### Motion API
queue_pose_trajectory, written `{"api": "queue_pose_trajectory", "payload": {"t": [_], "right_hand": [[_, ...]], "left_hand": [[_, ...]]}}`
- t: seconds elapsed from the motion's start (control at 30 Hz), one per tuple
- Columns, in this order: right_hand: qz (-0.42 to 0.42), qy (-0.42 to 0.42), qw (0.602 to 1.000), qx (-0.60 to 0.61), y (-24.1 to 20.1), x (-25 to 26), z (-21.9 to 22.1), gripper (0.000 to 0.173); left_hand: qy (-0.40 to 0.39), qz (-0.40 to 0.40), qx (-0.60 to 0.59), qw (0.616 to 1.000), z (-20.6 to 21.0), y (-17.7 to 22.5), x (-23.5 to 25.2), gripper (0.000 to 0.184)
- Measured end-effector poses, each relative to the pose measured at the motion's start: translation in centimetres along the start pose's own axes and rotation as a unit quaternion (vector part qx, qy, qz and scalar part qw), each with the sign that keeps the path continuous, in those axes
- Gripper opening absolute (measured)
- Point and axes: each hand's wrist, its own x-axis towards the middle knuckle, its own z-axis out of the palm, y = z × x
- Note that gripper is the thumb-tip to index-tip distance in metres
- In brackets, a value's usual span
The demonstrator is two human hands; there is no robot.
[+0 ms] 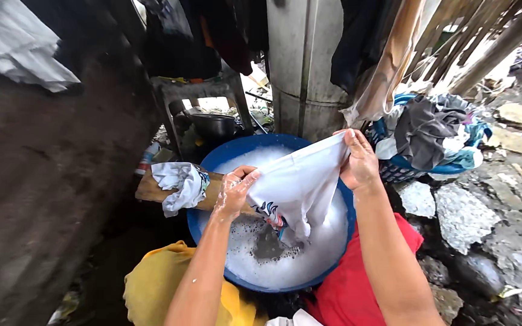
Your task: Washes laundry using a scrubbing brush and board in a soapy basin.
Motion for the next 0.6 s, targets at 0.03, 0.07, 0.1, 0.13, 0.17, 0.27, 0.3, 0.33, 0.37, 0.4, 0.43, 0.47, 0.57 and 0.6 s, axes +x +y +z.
{"api": "queue_pose_trajectory", "payload": {"t": [0.03, 0.07, 0.1, 0.13, 0.17, 0.27, 0.3, 0.33, 0.37, 0.4, 0.43, 0.47, 0.57, 0.6], "right_hand": [[0.004, -0.004, 1.0, -0.001, 0.0, 0.1, 0.0, 0.03], [0.007, -0.009, 1.0, -0.003, 0.1, 0.1, -0.1, 0.03], [0.009, -0.01, 1.0, -0.005, 0.2, 0.2, -0.1, 0.03], [0.012, -0.01, 1.0, -0.007, 0.3, 0.2, 0.0, 0.03], [0.015, -0.007, 1.0, -0.011, 0.4, 0.3, 0.0, 0.03], [0.021, 0.005, 1.0, -0.014, 0.5, 0.3, 0.4, 0.029], [0.021, 0.009, 1.0, -0.014, 0.4, 0.3, 0.5, 0.029], [0.018, 0.009, 1.0, -0.014, 0.2, 0.3, 0.5, 0.029], [0.009, 0.004, 1.0, -0.014, 0.0, 0.3, 0.4, 0.028], [-0.003, -0.006, 1.0, -0.019, -0.1, 0.3, 0.2, 0.029], [-0.017, -0.02, 0.999, -0.033, -0.2, 0.2, -0.1, 0.03], [-0.028, -0.039, 0.997, -0.052, -0.5, 0.1, -0.6, 0.03], [-0.045, -0.123, 0.984, -0.119, -1.9, -0.5, -2.6, 0.029], [-0.044, -0.161, 0.977, -0.132, -2.5, -0.7, -3.6, 0.027]], "left_hand": [[0.002, 0.001, -0.003, 1.0, -0.1, -0.1, 0.0, 0.011], [0.004, 0.003, -0.003, 1.0, -0.2, -0.1, 0.1, 0.011], [0.008, 0.006, -0.001, 1.0, -0.3, -0.1, 0.1, 0.011], [0.011, 0.009, 0.002, 1.0, -0.5, -0.1, 0.2, 0.011], [0.016, 0.016, 0.006, 1.0, -0.6, -0.1, 0.3, 0.011], [-0.019, 0.015, 0.045, 0.999, -1.1, 0.1, -0.1, 0.012], [-0.062, 0.007, 0.075, 0.995, -1.3, 0.1, -0.4, 0.014], [-0.114, -0.012, 0.111, 0.987, -1.4, 0.0, -0.5, 0.016], [-0.167, -0.042, 0.147, 0.974, -1.3, -0.1, -0.6, 0.019], [-0.214, -0.07, 0.183, 0.957, -1.1, -0.4, -0.5, 0.022], [-0.247, -0.086, 0.216, 0.941, -1.1, -0.7, -0.5, 0.022], [-0.266, -0.093, 0.245, 0.927, -1.4, -0.8, -0.6, 0.022], [-0.244, -0.054, 0.3, 0.92, -4.4, 1.5, -1.4, 0.017], [-0.227, -0.032, 0.307, 0.924, -5.5, 2.7, -1.6, 0.014]]}}
